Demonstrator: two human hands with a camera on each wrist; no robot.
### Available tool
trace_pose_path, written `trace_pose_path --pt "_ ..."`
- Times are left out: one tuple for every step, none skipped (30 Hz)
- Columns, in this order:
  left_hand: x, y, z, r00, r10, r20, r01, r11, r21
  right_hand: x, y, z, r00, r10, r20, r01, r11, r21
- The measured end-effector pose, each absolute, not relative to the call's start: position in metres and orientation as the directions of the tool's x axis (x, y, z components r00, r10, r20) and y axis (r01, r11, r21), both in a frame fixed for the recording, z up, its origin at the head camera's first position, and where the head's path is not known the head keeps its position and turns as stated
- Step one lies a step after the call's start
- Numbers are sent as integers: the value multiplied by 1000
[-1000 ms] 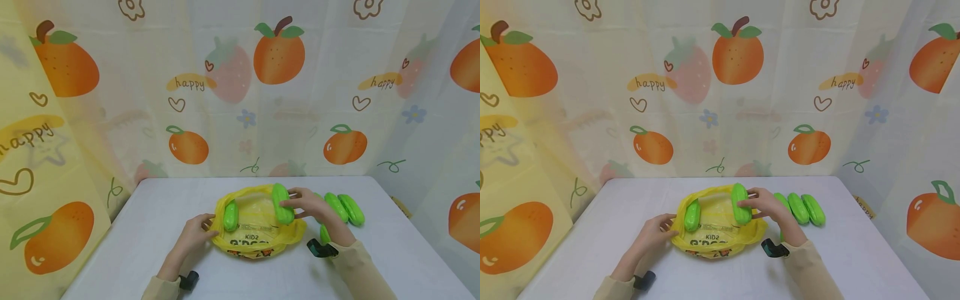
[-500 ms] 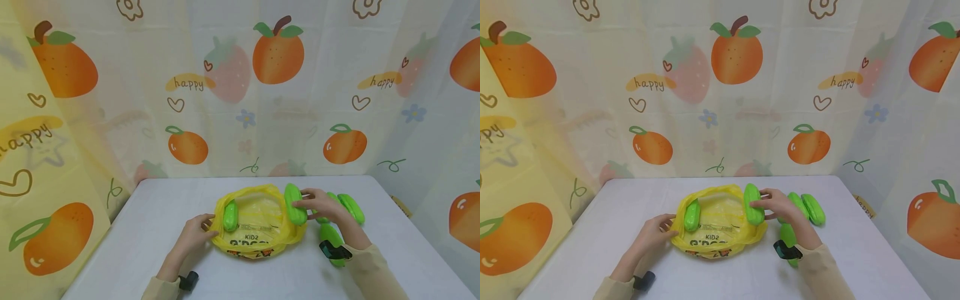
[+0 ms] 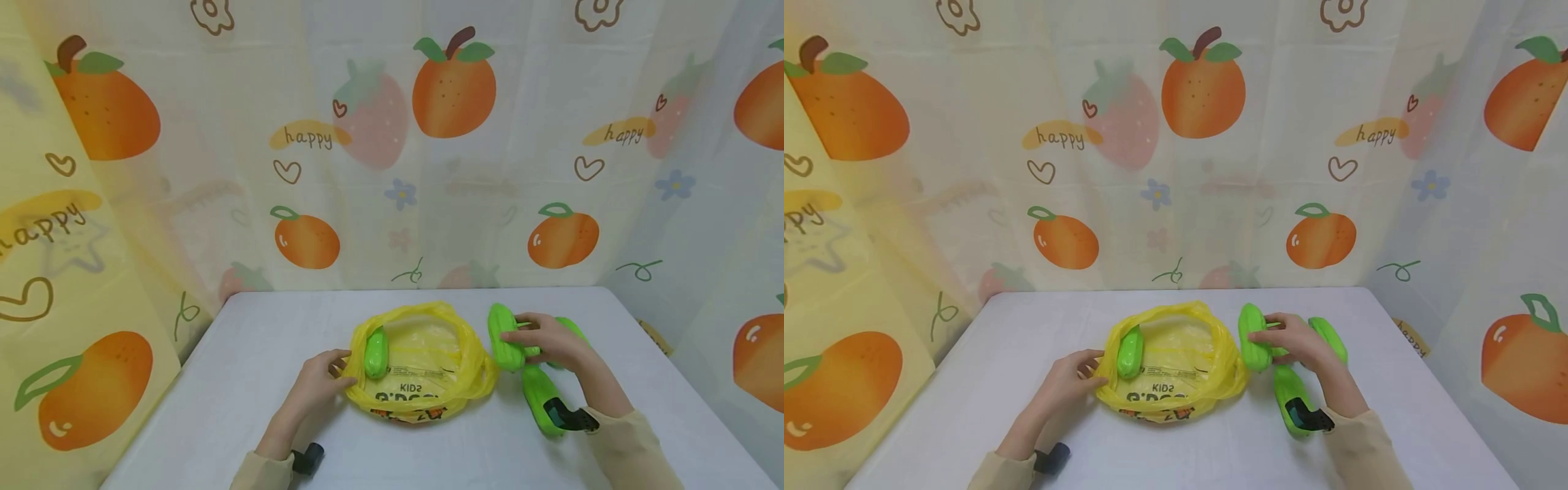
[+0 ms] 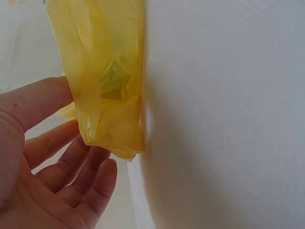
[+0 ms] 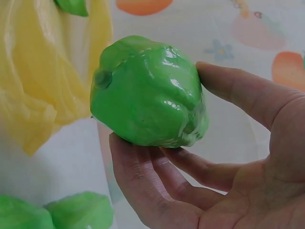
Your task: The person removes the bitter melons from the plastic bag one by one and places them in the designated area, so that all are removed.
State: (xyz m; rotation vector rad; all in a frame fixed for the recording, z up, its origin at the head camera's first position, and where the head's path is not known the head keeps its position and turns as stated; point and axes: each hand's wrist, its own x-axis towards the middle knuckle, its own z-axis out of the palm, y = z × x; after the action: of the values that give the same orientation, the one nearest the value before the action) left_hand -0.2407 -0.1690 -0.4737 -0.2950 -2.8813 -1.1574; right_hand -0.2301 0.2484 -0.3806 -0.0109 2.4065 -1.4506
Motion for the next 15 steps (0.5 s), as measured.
trace_pose_path --pt "-241 -169 -474 -982 166 91 183 708 682 -230 250 -381 -945 -175 -277 162 485 -859" --pt "-241 -169 -474 -982 165 90 182 708 683 -229 252 -381 -945 -174 -278 163 488 -857" --pt "-241 -168 -475 -982 165 90 181 710 681 -228 253 -380 -945 -172 -279 163 494 -854" --pt "-241 -168 -475 -982 164 89 180 709 682 -228 255 -380 -944 -170 -283 166 497 -852" --pt "-241 -168 -475 -982 165 89 181 708 682 -227 256 -380 -944 -166 -284 167 504 -847" --pt "-241 -168 -474 -982 165 89 181 708 683 -226 258 -380 -944 -162 -287 170 510 -843" --pt "-241 -167 -474 -982 166 88 181 707 684 -226 259 -379 -944 -158 -290 171 518 -838" --pt "-241 -167 -474 -982 167 87 181 706 685 -225 260 -379 -944 -153 -291 172 524 -834" --pt "-241 -167 -474 -982 167 86 181 706 685 -224 261 -379 -945 -151 -292 171 532 -829" --pt "-241 -167 -474 -982 167 86 180 705 686 -224 262 -378 -945 -149 -292 171 538 -825" --pt "-241 -167 -473 -982 167 86 180 704 687 -223 263 -378 -945 -151 -290 166 544 -822" --pt "-241 -167 -473 -982 166 85 179 705 686 -223 264 -378 -945 -149 -290 166 546 -821" --pt "-241 -167 -473 -982 166 84 178 705 686 -222 265 -378 -945 -153 -289 162 549 -820" --pt "-241 -167 -473 -982 167 84 179 705 687 -221 266 -378 -945 -152 -291 164 548 -820" --pt "-241 -167 -473 -982 167 85 179 705 687 -221 268 -378 -945 -153 -290 163 549 -820"
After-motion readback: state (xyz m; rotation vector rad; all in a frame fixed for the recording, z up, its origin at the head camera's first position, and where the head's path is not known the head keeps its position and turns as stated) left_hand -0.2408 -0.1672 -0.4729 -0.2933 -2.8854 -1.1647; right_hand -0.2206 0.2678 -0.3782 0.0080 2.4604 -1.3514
